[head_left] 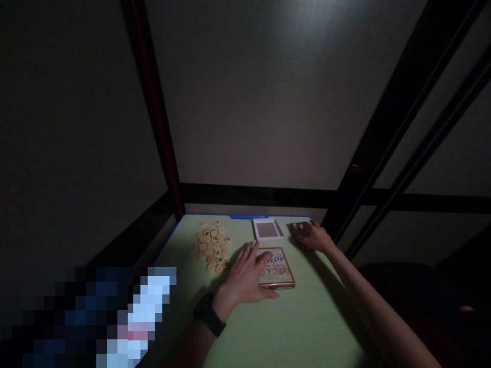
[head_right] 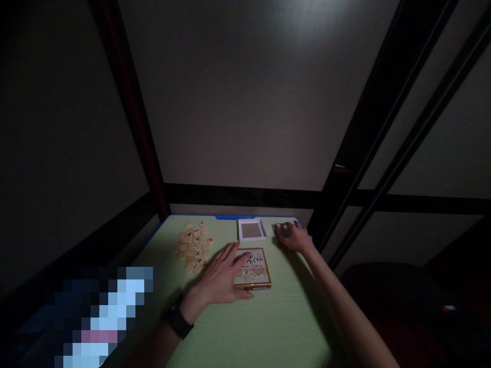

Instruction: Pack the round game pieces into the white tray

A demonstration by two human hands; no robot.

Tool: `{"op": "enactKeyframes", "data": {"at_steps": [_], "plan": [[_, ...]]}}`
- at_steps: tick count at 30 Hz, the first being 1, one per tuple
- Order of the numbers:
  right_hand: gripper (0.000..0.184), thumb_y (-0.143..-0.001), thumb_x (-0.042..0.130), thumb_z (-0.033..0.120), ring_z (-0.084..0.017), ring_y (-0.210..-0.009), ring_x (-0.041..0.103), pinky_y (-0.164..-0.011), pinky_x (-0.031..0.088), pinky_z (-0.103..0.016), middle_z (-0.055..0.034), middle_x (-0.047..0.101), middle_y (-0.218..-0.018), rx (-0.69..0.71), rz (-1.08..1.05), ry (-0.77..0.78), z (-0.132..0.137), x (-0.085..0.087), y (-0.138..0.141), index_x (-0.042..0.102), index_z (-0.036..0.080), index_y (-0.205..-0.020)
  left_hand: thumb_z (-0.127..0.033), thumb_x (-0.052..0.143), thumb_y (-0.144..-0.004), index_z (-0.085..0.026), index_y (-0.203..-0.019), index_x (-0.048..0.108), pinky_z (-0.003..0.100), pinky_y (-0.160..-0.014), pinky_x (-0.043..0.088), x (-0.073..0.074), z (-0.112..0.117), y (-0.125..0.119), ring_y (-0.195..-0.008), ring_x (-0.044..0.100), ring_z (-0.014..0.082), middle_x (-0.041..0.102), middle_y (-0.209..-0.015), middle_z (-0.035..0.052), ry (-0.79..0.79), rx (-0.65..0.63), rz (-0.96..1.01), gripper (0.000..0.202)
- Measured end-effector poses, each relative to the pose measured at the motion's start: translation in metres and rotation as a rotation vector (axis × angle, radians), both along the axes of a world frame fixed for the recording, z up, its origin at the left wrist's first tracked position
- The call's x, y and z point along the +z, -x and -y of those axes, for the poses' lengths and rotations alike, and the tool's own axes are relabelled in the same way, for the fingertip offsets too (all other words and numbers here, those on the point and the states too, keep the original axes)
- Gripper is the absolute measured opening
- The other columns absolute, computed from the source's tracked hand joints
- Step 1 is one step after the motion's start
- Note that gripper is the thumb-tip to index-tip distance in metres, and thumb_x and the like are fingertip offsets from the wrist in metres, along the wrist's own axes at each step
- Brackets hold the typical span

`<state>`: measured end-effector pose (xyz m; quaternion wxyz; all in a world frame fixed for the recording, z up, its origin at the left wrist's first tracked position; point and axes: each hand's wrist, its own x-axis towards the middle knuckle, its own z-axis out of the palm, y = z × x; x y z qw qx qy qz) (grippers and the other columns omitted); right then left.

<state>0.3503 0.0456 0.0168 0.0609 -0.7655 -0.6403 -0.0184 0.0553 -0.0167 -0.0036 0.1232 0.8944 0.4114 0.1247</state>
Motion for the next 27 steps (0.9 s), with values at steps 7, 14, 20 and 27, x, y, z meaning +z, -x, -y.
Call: {"op": "enactKeyframes", "data": {"at_steps": [7,14,20,27], "plan": [[0.053,-0.091,0.049,0.051,-0.040,-0.132,0.043,-0.097,0.043,-0.059,-0.0131,0.043,-0.151,-0.049,0.000,0.046,-0.022,0.002,0.000,0.053,0.027,-0.139,-0.071,0.075,-0.057,-0.029,-0.149,0.037,0.051,-0.113,0.034,-0.002,-0.005,0.005,-0.138,0.036,0.0398,0.035,-0.153,0.0140,0.010,0.008,0.028,0.108],[0.048,-0.086,0.060,0.050,-0.038,-0.128,0.048,-0.103,0.042,-0.053,-0.0185,0.058,-0.133,0.135,-0.124,-0.159,-0.008,0.003,0.001,0.065,0.018,-0.122,-0.065,0.080,-0.055,-0.030,-0.144,0.042,0.047,-0.104,0.043,0.003,-0.006,0.007,-0.120,0.049,0.0346,0.050,-0.129,0.0110,-0.002,-0.017,0.080,0.103],[0.092,-0.068,0.079,0.054,-0.033,-0.138,0.041,-0.114,0.032,-0.051,-0.0128,0.042,-0.152,0.873,-0.721,0.217,0.047,0.007,0.038,0.043,0.023,-0.147,-0.064,0.078,-0.061,-0.032,-0.140,0.046,0.046,-0.102,0.044,0.013,-0.005,0.008,-0.119,0.050,0.0329,0.053,-0.128,0.0092,0.014,-0.033,0.174,0.092],[0.112,-0.059,0.086,0.043,-0.038,-0.147,0.020,-0.119,0.018,-0.057,-0.0183,0.026,-0.158,0.856,-0.594,0.256,0.064,0.025,0.060,0.032,0.020,-0.153,-0.063,0.081,-0.058,-0.029,-0.148,0.039,0.050,-0.114,0.034,0.018,-0.007,0.009,-0.138,0.037,0.0360,0.039,-0.151,0.0122,0.024,-0.034,0.246,0.105]]}}
